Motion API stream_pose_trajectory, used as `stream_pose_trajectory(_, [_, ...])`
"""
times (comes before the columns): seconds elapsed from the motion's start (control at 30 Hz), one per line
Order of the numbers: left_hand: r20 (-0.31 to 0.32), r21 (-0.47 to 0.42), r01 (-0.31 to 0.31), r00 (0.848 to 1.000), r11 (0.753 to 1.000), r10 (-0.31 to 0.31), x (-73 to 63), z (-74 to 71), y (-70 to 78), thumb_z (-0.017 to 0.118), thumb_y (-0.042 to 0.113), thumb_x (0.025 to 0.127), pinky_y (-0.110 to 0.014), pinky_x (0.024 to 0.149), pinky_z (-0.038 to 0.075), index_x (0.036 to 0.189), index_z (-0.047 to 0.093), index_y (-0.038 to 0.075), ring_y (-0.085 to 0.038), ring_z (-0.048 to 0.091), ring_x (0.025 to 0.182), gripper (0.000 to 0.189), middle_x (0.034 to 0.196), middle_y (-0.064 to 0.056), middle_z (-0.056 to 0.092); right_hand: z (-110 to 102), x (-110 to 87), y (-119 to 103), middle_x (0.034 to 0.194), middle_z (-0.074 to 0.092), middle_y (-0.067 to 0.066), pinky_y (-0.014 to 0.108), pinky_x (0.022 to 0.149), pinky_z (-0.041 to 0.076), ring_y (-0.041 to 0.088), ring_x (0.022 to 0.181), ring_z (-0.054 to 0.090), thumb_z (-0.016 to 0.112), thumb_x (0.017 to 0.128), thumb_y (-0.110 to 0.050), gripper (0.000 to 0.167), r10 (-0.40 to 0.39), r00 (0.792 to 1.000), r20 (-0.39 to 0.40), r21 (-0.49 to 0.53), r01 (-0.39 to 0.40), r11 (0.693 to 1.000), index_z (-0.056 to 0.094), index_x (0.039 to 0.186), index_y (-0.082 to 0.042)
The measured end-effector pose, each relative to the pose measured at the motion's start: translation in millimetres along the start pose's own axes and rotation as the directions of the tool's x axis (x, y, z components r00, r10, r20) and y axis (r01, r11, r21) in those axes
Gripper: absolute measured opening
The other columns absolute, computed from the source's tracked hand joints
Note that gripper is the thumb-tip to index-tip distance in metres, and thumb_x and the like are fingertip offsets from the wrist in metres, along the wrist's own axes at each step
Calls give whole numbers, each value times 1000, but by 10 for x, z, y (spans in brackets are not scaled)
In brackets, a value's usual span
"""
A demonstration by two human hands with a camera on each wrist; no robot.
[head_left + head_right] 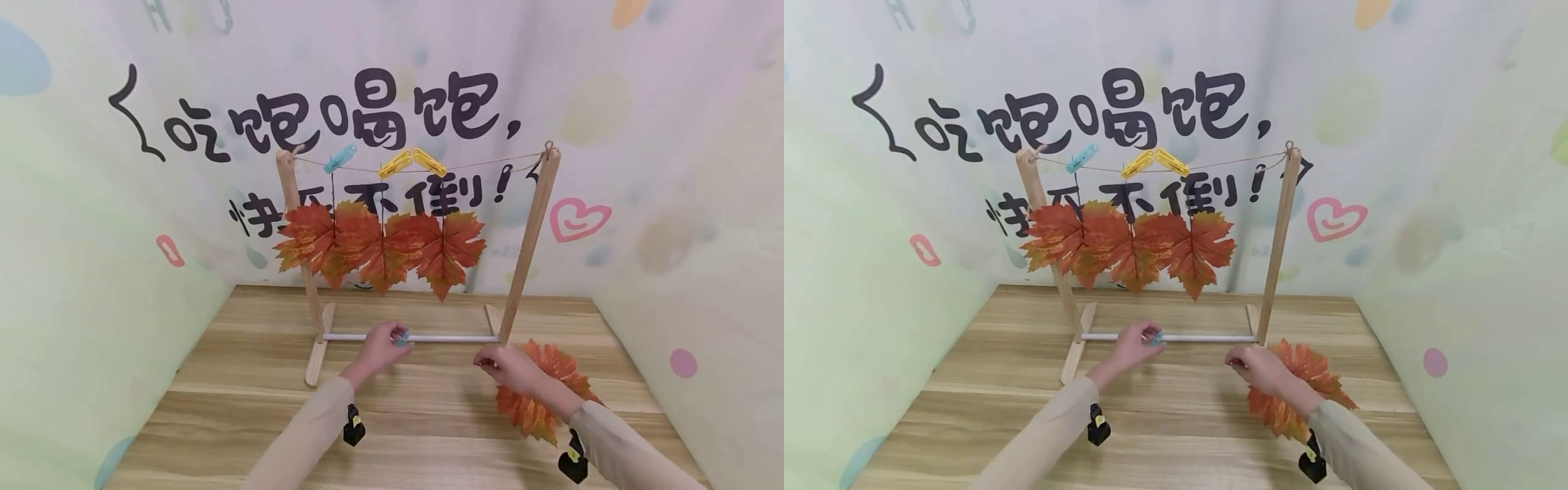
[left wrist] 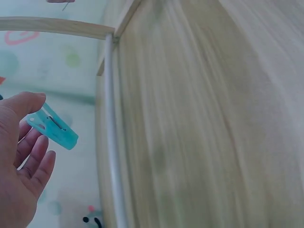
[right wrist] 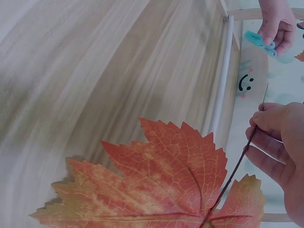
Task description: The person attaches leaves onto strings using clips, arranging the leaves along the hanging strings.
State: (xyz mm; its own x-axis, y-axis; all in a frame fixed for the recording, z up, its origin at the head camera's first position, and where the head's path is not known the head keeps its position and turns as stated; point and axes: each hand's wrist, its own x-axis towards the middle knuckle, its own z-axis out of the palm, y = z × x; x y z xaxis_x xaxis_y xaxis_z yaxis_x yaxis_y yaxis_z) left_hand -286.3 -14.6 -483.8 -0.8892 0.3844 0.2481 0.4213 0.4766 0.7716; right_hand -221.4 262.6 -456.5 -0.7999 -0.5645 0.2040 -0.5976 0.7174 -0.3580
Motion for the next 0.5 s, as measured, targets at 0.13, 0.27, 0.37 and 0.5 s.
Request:
stream_pose_trajectory(0.13, [-22, -22, 7, 1000, 1000, -7, 48, -115, 98, 73, 10, 75, -29, 71, 50, 98, 61, -2, -19, 58, 81, 29, 88, -9, 62, -74, 31, -20, 75, 62, 1, 22, 57, 49, 6, 66, 54, 65, 80, 1, 8, -46, 998, -45, -24, 45, 999, 66, 83, -6])
stream_pose_trajectory(0.27, [-21, -40, 22, 1000, 999, -23, 87, -232, 166, 72, 9, 75, -31, 74, 49, 102, 61, -2, -19, 58, 82, 31, 89, -9, 61, -136, 73, -14, 75, 63, 2, 22, 56, 49, 6, 65, 54, 66, 79, 0, 7, -71, 995, -70, -53, 67, 996, 66, 83, -6])
stream_pose_trajectory(0.37, [-10, -62, 18, 1000, 998, -19, 100, -319, 229, 72, 8, 75, -29, 73, 50, 104, 61, -2, -19, 58, 81, 33, 89, -9, 61, -204, 108, -20, 77, 64, 2, 23, 57, 50, 8, 66, 56, 68, 76, 3, 12, -55, 997, -58, -68, 51, 996, 67, 84, -6])
stream_pose_trajectory(0.5, [-3, -82, -2, 1000, 997, 2, 111, -418, 320, 73, 8, 75, -26, 71, 50, 106, 61, -2, -20, 59, 81, 35, 89, -9, 62, -320, 159, -54, 77, 64, 1, 23, 58, 50, 7, 66, 55, 68, 76, 3, 12, -44, 997, -66, -57, 40, 998, 67, 84, -6])
